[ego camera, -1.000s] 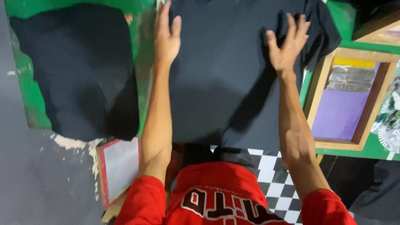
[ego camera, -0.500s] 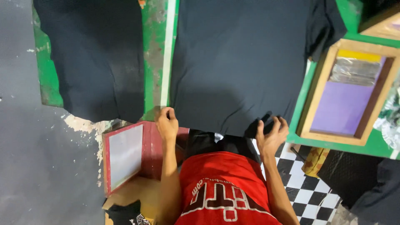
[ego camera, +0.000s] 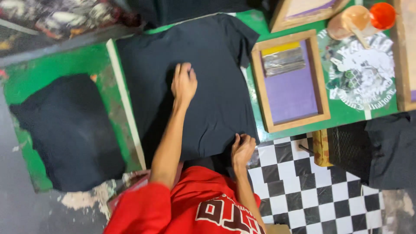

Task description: The person lays a black t-shirt flat on a green table and aligns a wooden screen printing frame over it. They use a squeegee to apply purple ink through the screen onto the shirt. After printing, they remove the frame, fold the t-shirt, and place it aside.

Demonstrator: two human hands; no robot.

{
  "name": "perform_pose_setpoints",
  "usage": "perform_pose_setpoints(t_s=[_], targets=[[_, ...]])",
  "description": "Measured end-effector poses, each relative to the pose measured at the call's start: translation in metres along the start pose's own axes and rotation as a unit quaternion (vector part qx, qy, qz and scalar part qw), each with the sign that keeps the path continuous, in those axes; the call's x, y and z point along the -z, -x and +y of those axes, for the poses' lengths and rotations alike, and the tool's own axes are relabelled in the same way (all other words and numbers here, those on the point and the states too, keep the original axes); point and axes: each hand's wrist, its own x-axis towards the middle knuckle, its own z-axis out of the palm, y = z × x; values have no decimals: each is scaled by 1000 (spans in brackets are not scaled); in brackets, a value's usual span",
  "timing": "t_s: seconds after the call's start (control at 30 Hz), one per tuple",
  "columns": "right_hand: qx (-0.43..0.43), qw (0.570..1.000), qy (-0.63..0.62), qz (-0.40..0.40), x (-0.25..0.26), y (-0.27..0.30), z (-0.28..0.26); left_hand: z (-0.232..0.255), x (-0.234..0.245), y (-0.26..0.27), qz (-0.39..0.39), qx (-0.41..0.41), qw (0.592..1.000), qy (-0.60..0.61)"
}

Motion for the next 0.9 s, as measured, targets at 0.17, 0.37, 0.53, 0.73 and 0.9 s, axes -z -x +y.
perform_pose_setpoints(t_s=[0.17, 0.37, 0.53, 0.73, 0.9], targets=[[-33, 999, -24, 14, -6, 7, -11, 26, -107, -148, -161, -83, 983, -32], [-40, 995, -86, -40, 9, 10, -16, 33, -167, -204, -298, -90, 917, -250], [-72, 982, -163, -62, 45, 13, -36, 2, -160, -228, -401, -24, 915, -29], [-136, 952, -194, -194, 50, 30, -22, 15, -67, -223, -394, 22, 906, 156], [-62, 938, -249, -231, 91, 39, -46, 9, 24, -215, -339, 47, 890, 301]])
